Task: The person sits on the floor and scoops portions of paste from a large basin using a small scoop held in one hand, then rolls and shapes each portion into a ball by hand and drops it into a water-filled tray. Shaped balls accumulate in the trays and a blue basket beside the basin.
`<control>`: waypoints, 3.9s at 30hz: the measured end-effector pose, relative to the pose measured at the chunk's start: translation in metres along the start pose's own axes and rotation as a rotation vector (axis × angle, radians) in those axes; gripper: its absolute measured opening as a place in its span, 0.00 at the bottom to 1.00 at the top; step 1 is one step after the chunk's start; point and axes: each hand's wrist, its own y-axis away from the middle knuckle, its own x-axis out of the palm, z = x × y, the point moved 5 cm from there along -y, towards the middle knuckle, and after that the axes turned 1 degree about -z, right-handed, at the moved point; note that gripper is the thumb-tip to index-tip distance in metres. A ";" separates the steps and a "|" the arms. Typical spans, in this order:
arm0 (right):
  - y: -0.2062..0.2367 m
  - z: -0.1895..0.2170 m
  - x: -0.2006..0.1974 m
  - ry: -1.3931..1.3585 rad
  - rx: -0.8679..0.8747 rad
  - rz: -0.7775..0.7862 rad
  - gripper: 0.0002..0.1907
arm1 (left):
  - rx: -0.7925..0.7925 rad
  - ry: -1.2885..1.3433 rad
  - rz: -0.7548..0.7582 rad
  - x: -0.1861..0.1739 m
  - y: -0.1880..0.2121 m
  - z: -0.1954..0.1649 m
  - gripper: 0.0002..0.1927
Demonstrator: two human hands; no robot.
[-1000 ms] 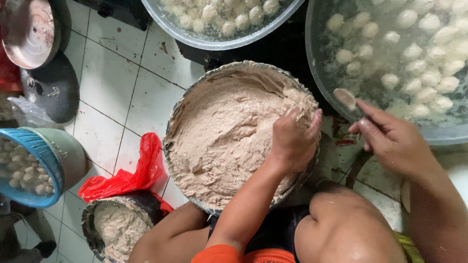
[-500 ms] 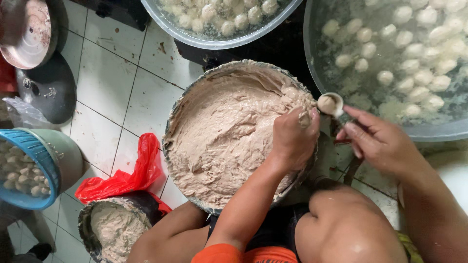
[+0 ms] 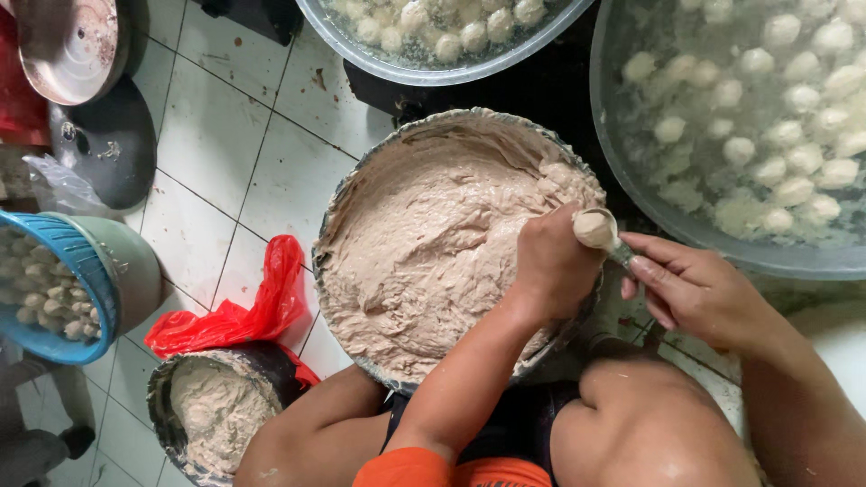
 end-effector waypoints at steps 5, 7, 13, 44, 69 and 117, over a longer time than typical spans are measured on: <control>-0.010 0.007 -0.044 0.570 -0.164 -0.494 0.28 | -0.320 -0.435 -0.137 -0.045 -0.030 0.062 0.27; -0.004 0.024 -0.050 0.876 -0.423 -0.707 0.20 | -0.718 -0.449 -0.095 -0.071 -0.043 0.107 0.48; 0.007 0.047 -0.051 1.046 -0.566 -0.899 0.17 | -0.730 -0.442 -0.067 -0.057 -0.084 0.126 0.53; 0.016 0.041 -0.039 0.457 -0.451 -0.480 0.20 | 0.126 0.013 -0.096 0.014 -0.023 0.006 0.12; 0.013 0.032 -0.052 0.526 -0.370 -0.545 0.21 | -0.011 0.019 -0.102 0.000 -0.018 -0.005 0.16; 0.001 0.009 -0.018 0.167 -0.100 -0.115 0.28 | -0.064 0.135 -0.030 0.003 -0.011 -0.009 0.07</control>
